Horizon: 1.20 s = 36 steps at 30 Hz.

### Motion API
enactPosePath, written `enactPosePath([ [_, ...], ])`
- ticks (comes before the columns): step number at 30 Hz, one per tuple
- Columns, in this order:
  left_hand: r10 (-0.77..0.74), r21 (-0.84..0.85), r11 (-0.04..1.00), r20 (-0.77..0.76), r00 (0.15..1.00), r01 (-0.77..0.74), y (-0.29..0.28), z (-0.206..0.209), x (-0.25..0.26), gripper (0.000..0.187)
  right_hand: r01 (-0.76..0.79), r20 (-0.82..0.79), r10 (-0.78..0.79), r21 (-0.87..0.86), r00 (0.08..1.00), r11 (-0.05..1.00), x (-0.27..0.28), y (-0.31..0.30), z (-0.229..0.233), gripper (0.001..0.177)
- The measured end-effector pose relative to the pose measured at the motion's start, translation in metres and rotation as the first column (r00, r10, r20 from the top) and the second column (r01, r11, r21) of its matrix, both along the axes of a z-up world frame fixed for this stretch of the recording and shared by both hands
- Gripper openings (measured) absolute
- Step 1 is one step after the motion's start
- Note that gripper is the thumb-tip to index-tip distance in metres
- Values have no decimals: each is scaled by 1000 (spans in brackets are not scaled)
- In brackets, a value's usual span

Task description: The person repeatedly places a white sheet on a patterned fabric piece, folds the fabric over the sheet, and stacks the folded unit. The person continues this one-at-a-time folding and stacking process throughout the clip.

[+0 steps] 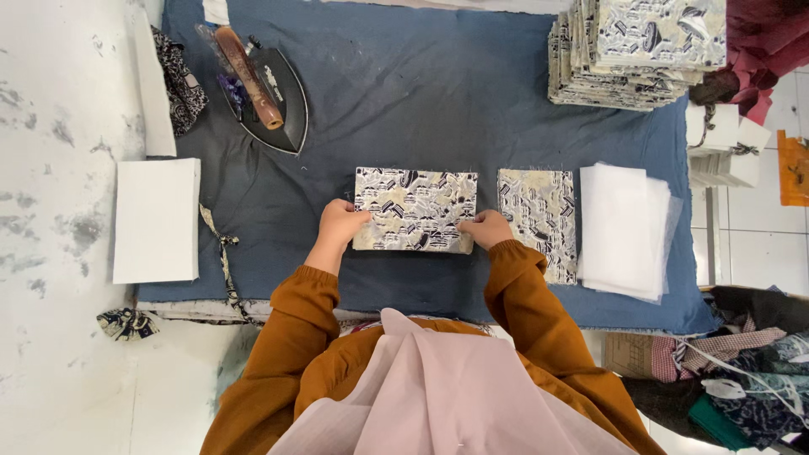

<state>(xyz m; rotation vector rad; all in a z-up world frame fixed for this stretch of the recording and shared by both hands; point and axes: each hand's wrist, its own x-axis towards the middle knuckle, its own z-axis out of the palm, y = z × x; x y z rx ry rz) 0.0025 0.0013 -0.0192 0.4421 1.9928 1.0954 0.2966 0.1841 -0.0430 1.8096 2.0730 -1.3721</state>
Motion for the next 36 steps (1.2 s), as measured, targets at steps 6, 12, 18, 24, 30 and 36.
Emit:
enactPosePath([
  [6, 84, 95, 991, 107, 991, -94, 24, 20, -11, 32, 95, -224, -123, -133, 967, 987, -8, 20, 37, 51],
  [12, 49, 215, 976, -48, 998, -38, 125, 33, -49, 26, 29, -213, -20, 41, 977, 999, -45, 136, 57, 54],
  [18, 73, 187, 982, -208, 975, -34, 253, 9, -100, 28, 61, -271, -34, 95, 962, 994, -99, 268, 23, 52],
  [24, 111, 73, 993, -408, 906, -89, 302, -35, -111, 40, 47, -192, -25, 113, 981, 993, -133, 315, -29, 44],
  [30, 11, -166, 978, -552, 834, -123, 299, -15, -90, 66, 56, 36, -61, 113, 997, 992, -140, 298, -20, 51],
  [36, 164, 200, 980, -800, 577, -2, 234, 35, -69, 63, 283, -307, -119, 573, 944, 769, -130, 238, 8, 60],
])
